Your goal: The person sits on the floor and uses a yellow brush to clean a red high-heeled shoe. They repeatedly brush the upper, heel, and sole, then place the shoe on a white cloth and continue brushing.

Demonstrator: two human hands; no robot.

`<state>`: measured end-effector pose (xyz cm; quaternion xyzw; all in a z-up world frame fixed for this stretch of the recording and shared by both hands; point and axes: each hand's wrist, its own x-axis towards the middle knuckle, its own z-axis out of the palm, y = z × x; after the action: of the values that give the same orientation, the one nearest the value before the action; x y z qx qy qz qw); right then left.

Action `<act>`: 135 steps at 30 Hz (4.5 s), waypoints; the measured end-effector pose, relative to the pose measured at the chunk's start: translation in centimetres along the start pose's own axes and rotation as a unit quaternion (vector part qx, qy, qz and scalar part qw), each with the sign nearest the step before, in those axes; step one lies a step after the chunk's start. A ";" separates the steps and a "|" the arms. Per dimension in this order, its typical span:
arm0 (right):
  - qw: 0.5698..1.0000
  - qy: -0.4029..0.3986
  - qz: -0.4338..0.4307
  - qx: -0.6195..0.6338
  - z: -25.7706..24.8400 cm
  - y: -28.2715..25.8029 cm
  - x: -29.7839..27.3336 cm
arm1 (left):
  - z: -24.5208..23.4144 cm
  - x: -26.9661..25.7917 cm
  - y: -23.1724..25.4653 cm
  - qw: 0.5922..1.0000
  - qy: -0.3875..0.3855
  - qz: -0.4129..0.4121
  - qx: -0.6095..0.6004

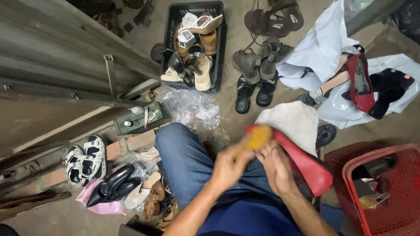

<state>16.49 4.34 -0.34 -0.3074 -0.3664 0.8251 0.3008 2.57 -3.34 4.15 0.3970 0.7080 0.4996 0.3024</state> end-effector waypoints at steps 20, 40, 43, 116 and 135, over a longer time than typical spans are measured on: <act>0.958 -0.141 -0.115 -0.220 -4.1 1.5 -2.1 | -1.1 0.7 -1.3 0.998 -0.016 0.045 -0.050; 0.986 0.143 0.067 0.042 -3.1 -0.5 -1.6 | -2.7 2.1 -1.7 0.987 -0.016 0.154 0.036; 0.992 0.090 0.082 -0.014 0.0 -3.7 -1.1 | -2.0 2.2 0.0 0.979 -0.013 0.201 0.039; 0.976 -0.054 0.048 0.204 -0.7 -10.4 0.2 | 0.6 1.4 -3.3 0.956 -0.014 0.238 0.172; 0.980 -0.119 0.027 0.156 -0.5 -10.9 0.7 | 1.3 3.8 -2.1 0.971 0.000 0.225 0.076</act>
<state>19.36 11.10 7.82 -0.1664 -0.2579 0.9105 0.2773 1.15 0.16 1.61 0.5683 0.6364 0.4992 0.1512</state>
